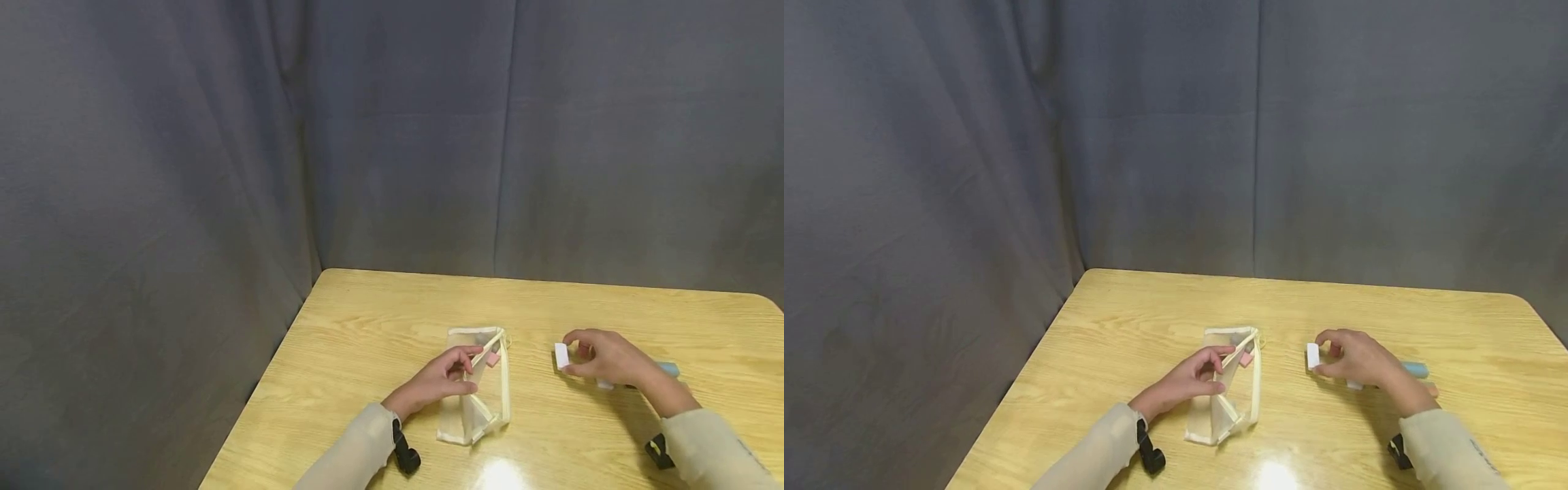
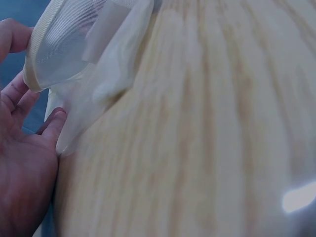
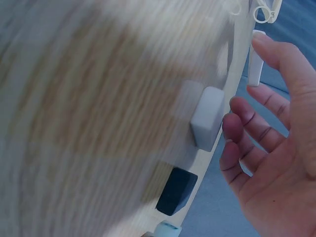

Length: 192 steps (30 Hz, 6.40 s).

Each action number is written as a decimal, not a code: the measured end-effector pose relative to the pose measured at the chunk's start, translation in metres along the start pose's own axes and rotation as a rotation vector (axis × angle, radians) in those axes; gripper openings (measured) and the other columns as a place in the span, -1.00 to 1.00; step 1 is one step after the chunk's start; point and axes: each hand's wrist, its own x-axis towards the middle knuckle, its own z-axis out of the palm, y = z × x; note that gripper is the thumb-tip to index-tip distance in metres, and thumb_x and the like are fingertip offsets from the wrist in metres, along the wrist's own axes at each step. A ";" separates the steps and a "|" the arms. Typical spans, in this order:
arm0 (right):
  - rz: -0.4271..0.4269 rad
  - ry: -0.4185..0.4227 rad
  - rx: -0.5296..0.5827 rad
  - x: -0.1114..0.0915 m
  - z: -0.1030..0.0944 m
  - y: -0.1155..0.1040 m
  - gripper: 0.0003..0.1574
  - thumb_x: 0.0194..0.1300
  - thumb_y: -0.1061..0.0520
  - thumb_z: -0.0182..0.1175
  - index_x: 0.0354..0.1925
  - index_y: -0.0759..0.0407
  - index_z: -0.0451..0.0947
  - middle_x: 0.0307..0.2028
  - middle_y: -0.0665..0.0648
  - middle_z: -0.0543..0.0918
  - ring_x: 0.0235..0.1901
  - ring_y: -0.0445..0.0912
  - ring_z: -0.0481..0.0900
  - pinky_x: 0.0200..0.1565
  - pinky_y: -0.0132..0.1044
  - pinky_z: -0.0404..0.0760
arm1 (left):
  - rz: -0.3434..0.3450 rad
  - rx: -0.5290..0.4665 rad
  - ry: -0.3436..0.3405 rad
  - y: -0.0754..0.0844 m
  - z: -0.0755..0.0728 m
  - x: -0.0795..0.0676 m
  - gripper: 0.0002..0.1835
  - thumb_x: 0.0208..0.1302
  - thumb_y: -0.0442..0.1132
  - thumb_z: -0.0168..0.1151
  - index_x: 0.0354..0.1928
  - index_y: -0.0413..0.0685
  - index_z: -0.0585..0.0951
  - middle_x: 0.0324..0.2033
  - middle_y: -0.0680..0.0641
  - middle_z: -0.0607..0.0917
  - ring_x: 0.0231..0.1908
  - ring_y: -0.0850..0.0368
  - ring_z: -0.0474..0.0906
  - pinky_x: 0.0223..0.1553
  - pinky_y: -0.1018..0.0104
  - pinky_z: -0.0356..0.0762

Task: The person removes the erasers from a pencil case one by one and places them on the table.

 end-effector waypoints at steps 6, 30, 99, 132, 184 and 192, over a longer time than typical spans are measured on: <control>-0.024 -0.014 0.005 -0.001 -0.001 0.005 -0.45 0.13 -0.10 0.51 0.00 0.11 0.60 -0.39 -0.09 0.53 -0.43 -0.31 0.40 -0.36 -0.32 0.46 | 0.004 0.013 0.004 -0.001 0.000 0.003 -0.73 0.26 -0.39 0.35 -0.12 -0.21 0.44 0.46 0.09 0.35 0.45 0.14 0.24 0.42 0.23 0.20; 0.043 -0.022 -0.196 -0.005 -0.001 0.000 -0.23 -0.05 -0.27 0.56 0.02 0.12 0.63 -0.30 -0.08 0.56 -0.26 -0.05 0.42 -0.28 -0.08 0.31 | -0.013 0.022 -0.002 0.003 -0.001 0.003 -0.73 0.28 -0.42 0.34 -0.12 -0.27 0.43 0.46 0.09 0.36 0.46 0.19 0.22 0.38 0.36 0.21; 0.073 -0.006 0.110 0.056 0.057 -0.089 -0.69 0.13 0.10 0.47 -0.13 0.13 0.71 -0.58 -0.06 0.44 -0.58 -0.21 0.30 -0.54 -0.35 0.26 | -0.018 -0.040 -0.016 0.003 -0.003 0.001 -0.72 0.30 -0.39 0.31 -0.11 -0.33 0.40 0.45 0.04 0.35 0.45 0.12 0.24 0.39 0.32 0.24; 0.164 0.031 0.068 0.067 0.069 -0.094 -0.87 0.09 0.13 0.46 -0.38 0.09 0.68 -0.41 -0.01 0.62 -0.46 -0.13 0.46 -0.42 -0.26 0.45 | -0.022 -0.050 -0.013 0.004 -0.003 0.001 -0.72 0.29 -0.43 0.30 -0.10 -0.36 0.40 0.47 -0.05 0.34 0.44 0.10 0.26 0.38 0.35 0.25; 0.005 0.158 0.030 -0.001 0.025 -0.073 -0.82 0.06 0.18 0.42 -0.31 0.12 0.65 -0.42 -0.07 0.54 -0.48 -0.26 0.39 -0.43 -0.33 0.42 | -0.021 -0.038 0.012 0.003 -0.001 0.001 -0.72 0.25 -0.42 0.32 -0.12 -0.33 0.42 0.44 0.02 0.39 0.44 0.10 0.26 0.39 0.36 0.21; 0.014 0.153 0.065 -0.020 0.021 -0.064 -0.80 0.12 0.22 0.42 -0.26 0.07 0.64 -0.47 -0.11 0.49 -0.54 -0.30 0.30 -0.50 -0.37 0.34 | -0.010 -0.028 0.005 0.001 0.000 0.004 -0.72 0.27 -0.41 0.33 -0.11 -0.35 0.42 0.44 0.03 0.38 0.45 0.10 0.24 0.41 0.36 0.19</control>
